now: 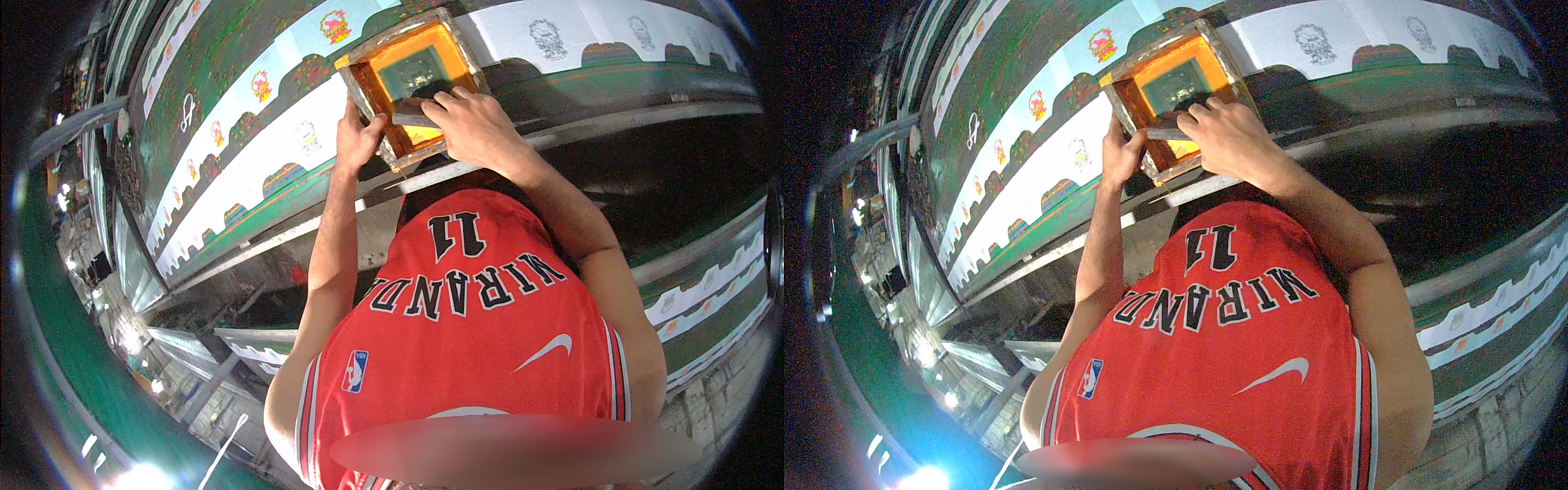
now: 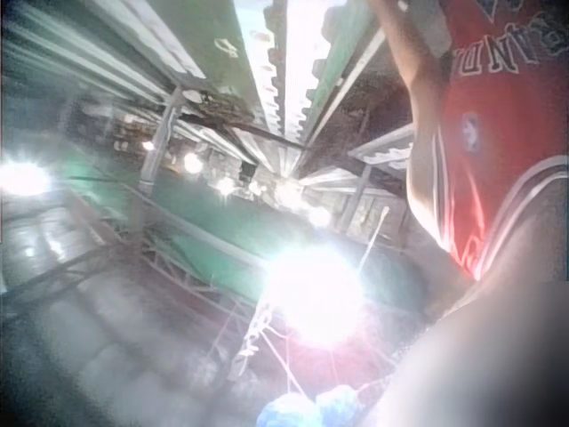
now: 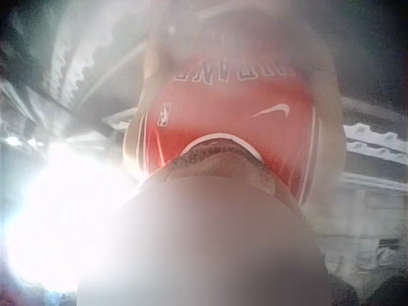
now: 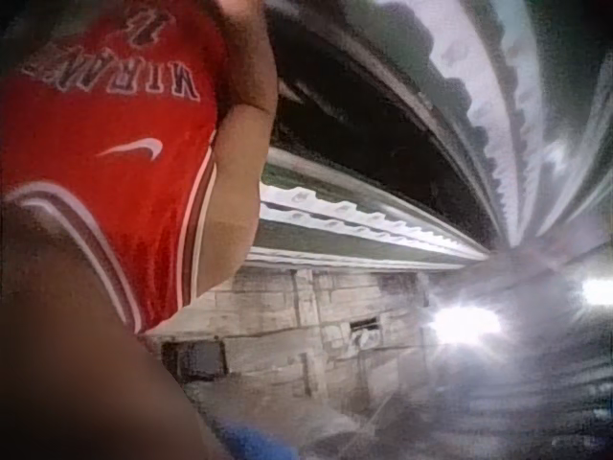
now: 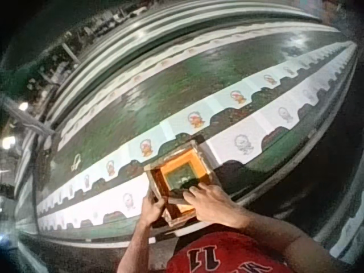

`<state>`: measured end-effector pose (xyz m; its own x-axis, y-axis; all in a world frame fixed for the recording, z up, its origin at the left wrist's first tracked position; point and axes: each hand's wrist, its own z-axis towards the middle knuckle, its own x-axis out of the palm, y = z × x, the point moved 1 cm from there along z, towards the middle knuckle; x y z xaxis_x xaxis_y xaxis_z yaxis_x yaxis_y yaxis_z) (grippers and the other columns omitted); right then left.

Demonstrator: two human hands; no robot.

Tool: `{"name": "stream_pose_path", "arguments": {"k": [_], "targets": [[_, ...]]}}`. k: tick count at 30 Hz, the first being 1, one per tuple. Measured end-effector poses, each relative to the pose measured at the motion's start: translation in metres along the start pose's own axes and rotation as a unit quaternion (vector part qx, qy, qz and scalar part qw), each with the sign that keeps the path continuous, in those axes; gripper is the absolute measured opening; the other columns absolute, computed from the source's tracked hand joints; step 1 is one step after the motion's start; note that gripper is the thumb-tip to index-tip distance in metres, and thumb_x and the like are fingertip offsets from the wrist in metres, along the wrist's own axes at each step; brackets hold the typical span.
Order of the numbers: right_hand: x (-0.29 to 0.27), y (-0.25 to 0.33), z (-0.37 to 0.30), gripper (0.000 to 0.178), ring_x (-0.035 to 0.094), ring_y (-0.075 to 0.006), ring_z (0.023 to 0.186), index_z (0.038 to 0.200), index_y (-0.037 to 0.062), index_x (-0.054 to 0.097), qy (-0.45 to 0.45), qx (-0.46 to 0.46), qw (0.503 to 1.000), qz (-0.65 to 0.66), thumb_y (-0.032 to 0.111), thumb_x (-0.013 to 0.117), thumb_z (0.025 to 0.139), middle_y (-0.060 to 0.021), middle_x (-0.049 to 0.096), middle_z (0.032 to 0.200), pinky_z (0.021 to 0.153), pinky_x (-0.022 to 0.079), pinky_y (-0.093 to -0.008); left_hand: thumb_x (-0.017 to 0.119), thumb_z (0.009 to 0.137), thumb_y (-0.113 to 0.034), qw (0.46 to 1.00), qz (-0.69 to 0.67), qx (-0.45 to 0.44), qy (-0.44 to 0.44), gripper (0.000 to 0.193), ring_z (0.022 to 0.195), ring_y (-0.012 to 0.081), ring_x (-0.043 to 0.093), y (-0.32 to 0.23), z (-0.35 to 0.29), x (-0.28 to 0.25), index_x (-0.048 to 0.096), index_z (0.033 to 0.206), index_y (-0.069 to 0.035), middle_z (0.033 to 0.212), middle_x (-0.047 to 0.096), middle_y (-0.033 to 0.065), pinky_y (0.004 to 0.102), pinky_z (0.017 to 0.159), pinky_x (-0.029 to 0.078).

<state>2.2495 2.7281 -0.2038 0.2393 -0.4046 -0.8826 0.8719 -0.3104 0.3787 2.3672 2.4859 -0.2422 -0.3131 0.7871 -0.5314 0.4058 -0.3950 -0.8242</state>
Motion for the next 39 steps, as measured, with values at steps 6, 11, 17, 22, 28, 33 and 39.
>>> {"name": "stream_pose_path", "arguments": {"k": [6,11,17,22,28,33,39], "targets": [[-0.017,-0.021,0.024,0.025,0.075,-0.033,0.112,0.118,0.0116,0.076,0.158,0.019,0.985,0.074,0.014,0.075,0.093,-0.0114,0.077,0.111,0.092,0.063,-0.049,0.073,0.093,-0.022,0.998,0.021,0.054,-0.017,0.081,0.08,0.0313,0.082,0.008,0.006,0.002,0.039,0.164,-0.003,0.107,0.081,0.0239,0.0433,0.075,0.065],[-0.003,-0.047,0.089,0.037,0.073,-0.036,0.117,0.135,0.0147,0.074,0.097,0.05,0.993,0.052,0.014,0.073,0.098,-0.0115,0.077,0.125,0.103,0.058,-0.0514,0.073,0.091,-0.031,0.999,0.039,0.014,-0.009,0.093,0.065,0.0296,0.079,0.012,0.006,0.001,0.032,0.169,-0.003,0.088,0.081,0.0218,0.0437,0.07,0.064],[0.003,-0.046,0.098,0.042,0.067,-0.0341,0.127,0.137,0.0136,0.074,0.111,0.048,0.993,0.012,0.005,0.073,0.096,-0.0119,0.074,0.131,0.108,0.056,-0.0492,0.07,0.091,-0.031,0.997,0.081,-0.012,-0.001,0.095,0.061,0.0326,0.077,-0.001,0.003,-0.003,0.027,0.171,-0.007,0.078,0.078,0.0214,0.0477,0.069,0.065],[-0.008,-0.019,0.033,0.049,0.066,-0.0332,0.126,0.131,0.0111,0.076,0.166,-0.026,0.985,0.036,-0.006,0.071,0.086,-0.0085,0.072,0.129,0.109,0.056,-0.0458,0.07,0.089,-0.034,0.995,0.096,-0.019,0.004,0.095,0.07,0.0387,0.079,-0.001,0.005,-0.003,0.028,0.17,-0.007,0.083,0.079,0.0234,0.0503,0.071,0.065],[-0.009,-0.027,0.032,0.048,0.068,-0.0331,0.125,0.13,0.0136,0.076,0.111,-0.024,0.993,0.035,-0.004,0.071,0.086,-0.0067,0.073,0.13,0.11,0.056,-0.0459,0.071,0.088,-0.036,0.996,0.091,-0.023,0.009,0.101,0.08,0.0433,0.08,0.003,0.007,-0.002,0.022,0.172,-0.006,0.087,0.079,0.0257,0.0526,0.075,0.065],[-0.003,-0.057,0.091,0.047,0.066,-0.0352,0.131,0.139,0.0148,0.073,0.085,0.058,0.995,0.012,0.0,0.07,0.094,-0.011,0.073,0.137,0.112,0.054,-0.0491,0.072,0.088,-0.034,0.996,0.083,-0.023,0.026,0.104,0.078,0.042,0.079,0.001,0.008,-0.004,0.019,0.172,-0.004,0.086,0.079,0.0249,0.0516,0.074,0.065],[-0.012,-0.048,0.097,0.048,0.068,-0.0388,0.128,0.145,0.0148,0.068,0.145,0.132,0.98,0.016,0.004,0.071,0.098,-0.0144,0.072,0.137,0.111,0.055,-0.0516,0.072,0.089,-0.033,0.996,0.087,-0.012,0.022,0.103,0.075,0.0407,0.079,-0.003,0.006,-0.005,0.02,0.171,-0.001,0.083,0.078,0.0242,0.0506,0.072,0.065]]}}
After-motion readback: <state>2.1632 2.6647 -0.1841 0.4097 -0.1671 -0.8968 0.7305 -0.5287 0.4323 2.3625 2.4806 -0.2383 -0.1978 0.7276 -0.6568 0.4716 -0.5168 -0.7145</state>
